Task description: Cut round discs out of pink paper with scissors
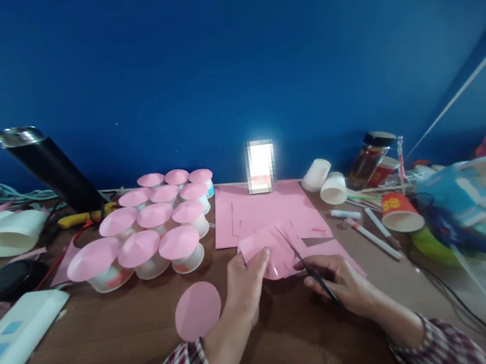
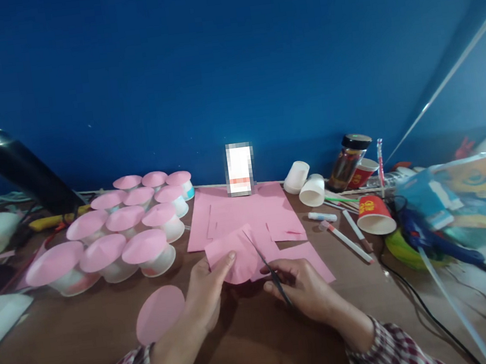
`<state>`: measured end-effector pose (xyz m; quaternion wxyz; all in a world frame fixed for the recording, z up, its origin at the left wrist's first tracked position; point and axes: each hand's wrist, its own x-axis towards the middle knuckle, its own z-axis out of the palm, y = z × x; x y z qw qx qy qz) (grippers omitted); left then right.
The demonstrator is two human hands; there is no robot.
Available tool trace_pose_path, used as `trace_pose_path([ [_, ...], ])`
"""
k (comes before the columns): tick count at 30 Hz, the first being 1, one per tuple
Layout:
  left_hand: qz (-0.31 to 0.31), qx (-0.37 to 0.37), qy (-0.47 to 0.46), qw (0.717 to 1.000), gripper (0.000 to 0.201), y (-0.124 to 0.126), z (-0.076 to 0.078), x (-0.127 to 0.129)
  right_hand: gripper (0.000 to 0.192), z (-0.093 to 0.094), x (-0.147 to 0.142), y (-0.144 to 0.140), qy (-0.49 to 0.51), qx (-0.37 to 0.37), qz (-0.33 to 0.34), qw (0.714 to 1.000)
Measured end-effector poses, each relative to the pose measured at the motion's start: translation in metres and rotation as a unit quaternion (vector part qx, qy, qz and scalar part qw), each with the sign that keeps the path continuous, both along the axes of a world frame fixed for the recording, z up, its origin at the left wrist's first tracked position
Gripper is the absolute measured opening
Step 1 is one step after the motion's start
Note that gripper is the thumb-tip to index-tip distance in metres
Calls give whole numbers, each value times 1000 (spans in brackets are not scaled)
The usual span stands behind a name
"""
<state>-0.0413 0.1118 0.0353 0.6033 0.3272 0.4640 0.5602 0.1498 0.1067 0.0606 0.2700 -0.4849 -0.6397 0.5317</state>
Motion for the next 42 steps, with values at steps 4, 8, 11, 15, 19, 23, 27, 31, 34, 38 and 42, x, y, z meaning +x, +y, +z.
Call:
trace_pose_path([
  [4, 5, -3, -7, 1000, 41, 0, 1, 0, 33, -3, 2, 0, -13, 9, -2, 1000],
  [8, 13, -5, -9, 1000, 40, -1, 2, 1, 35, -4, 2, 1, -18, 4, -5, 1000],
  [11, 13, -1, -13, 1000, 38, -1, 1, 2, 36, -5, 2, 1, -15, -2, -6, 1000],
  [15, 20, 6, -13, 1000, 40, 0, 0, 1, 36, -6, 2, 0, -18, -2, -5, 1000],
  [19, 27, 5, 8, 1000, 43, 0, -1, 1, 37, -5, 1, 0, -14, 4, -3, 1000],
  [23, 19, -1, 19, 1000, 40, -1, 3, 0, 39, -3, 0, 0, -14, -6, 3, 1000],
  [27, 6, -6, 27, 1000, 41, -1, 6, -1, 38, 0, 0, 0, -20, -2, 7, 1000],
  [31, -5, 4, 30, 1000, 41, -1, 5, -1, 37, 2, -1, 1, -10, -3, 10, 1000],
  [34, -4, 6, 24, 1000, 40, -1, 4, -1, 36, 3, -2, 0, -7, -4, 9, 1000],
  [38, -7, 6, 10, 1000, 40, -1, 2, 0, 39, 4, -2, 0, -4, -5, 7, 1000],
  [42, -5, 7, 9, 1000, 42, 0, 0, 0, 40, 6, -2, 0, -14, 2, 7, 1000],
])
